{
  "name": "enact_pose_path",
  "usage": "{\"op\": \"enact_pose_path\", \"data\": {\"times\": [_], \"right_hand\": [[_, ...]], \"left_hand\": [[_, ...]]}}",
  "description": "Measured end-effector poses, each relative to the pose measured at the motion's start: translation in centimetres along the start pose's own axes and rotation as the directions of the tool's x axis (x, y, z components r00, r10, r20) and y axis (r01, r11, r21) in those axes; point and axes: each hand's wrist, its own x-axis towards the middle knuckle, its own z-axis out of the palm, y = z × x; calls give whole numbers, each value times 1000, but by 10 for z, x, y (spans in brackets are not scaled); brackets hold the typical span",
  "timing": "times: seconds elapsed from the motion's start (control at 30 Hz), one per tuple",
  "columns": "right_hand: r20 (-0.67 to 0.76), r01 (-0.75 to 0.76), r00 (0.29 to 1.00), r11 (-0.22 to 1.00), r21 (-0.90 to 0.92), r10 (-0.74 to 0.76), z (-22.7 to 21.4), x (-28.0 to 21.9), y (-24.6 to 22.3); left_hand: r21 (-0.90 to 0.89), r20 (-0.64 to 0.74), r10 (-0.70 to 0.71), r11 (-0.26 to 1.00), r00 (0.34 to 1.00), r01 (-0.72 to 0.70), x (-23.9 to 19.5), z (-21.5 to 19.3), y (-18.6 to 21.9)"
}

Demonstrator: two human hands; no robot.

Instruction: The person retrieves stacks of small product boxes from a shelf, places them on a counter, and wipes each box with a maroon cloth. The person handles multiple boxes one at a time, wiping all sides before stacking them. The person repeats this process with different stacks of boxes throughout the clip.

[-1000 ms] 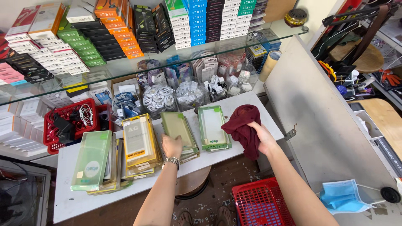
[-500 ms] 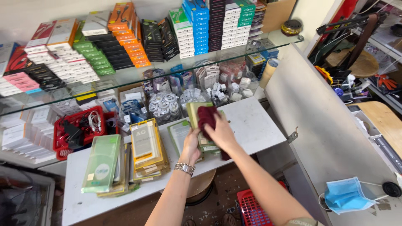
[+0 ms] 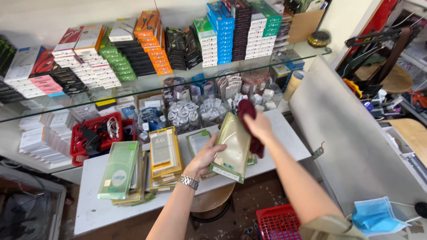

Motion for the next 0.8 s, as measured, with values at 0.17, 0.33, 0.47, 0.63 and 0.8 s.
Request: {"op": "enact_pose_path", "data": {"times": [0.17,0.33,0.47,0.63,0.8], "right_hand": [[435,-79,890,891,446,-139,-26,19,16],[394,104,891,947,304,-225,-11,8,35],[347,-67,938,966,248,-24,-37,-12,53],[230,-61,973,920,388,-33,-31,-35,2],[-161,683,675,693,-233,-720,23,-93,-37]], "left_hand": [[100,37,-84,992,996,80,-2,-13,21],[-19,35,-47,999,998,47,0,-19,19],[-142,-234,21,988,972,-56,2,-34,15],[-127,-336,142,973,931,-194,49,-28,-25],[-669,-402,207,599,892,-441,94,-12,-69]]}}
